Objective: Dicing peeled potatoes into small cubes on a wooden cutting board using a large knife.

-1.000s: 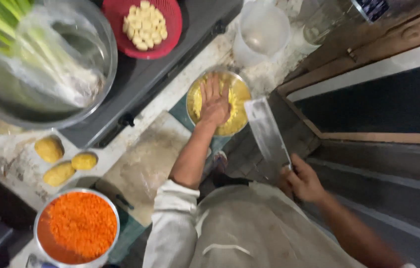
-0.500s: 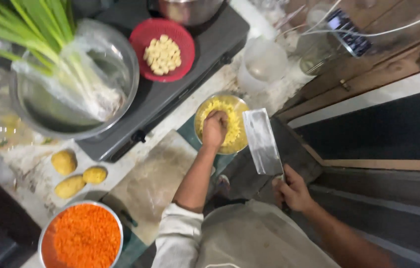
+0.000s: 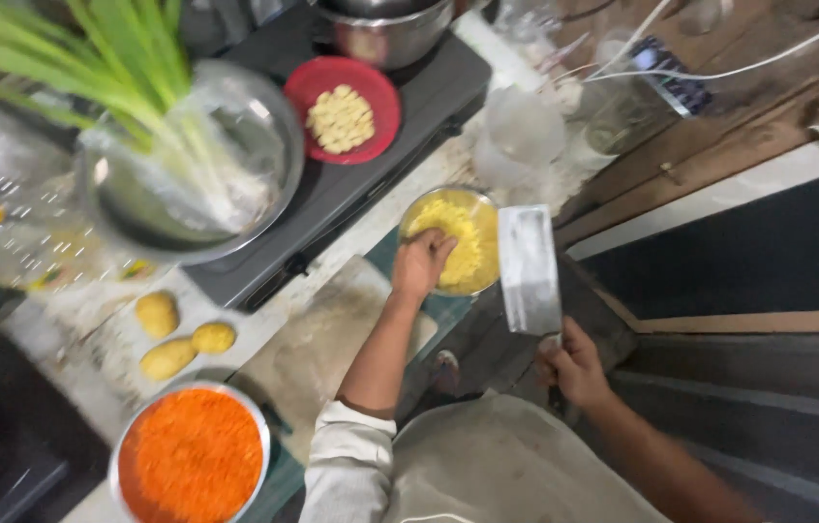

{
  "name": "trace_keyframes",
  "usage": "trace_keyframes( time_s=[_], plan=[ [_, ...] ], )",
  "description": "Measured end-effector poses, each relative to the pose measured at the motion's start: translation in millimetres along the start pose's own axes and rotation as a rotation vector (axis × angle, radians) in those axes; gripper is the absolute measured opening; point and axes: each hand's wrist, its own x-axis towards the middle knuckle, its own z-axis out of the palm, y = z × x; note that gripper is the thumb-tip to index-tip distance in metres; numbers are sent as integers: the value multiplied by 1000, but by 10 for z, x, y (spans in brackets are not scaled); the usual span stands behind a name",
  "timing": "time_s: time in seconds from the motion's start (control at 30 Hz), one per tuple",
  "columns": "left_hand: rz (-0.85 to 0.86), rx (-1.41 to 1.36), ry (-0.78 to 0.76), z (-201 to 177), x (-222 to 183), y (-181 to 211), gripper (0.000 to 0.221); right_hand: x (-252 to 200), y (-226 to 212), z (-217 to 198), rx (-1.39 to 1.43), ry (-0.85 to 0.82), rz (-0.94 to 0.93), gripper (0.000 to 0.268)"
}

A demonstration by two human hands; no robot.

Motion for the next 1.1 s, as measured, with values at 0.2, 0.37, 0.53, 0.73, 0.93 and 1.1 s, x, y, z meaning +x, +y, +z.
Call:
trace_keyframes(
  time_s=[0.2, 0.37, 0.53, 0.73, 0.93, 1.1],
  plan=[
    [-32, -116, 282, -1019, -946, -479, 25, -62, 504, 59, -141, -110, 85, 9],
    [-110, 123, 551, -2080, -1786, -1218, 15, -27, 508, 665, -103, -252, 195, 12],
    [-190, 379, 516, -2724, -2052, -2058, 29, 91, 711, 1012, -266, -355, 300, 14],
    [-248, 493, 173, -2883, -1842, -2141, 53, 188, 556, 1418, -586, -424, 410, 11],
    [-271, 888, -228, -2474, -1225, -2655, 56, 113, 389, 1567, -610, -345, 446, 12],
    [-275, 663, -151, -2355, -1359, -1585, 26, 119, 185, 1413, -543, -356, 338, 14]
  ],
)
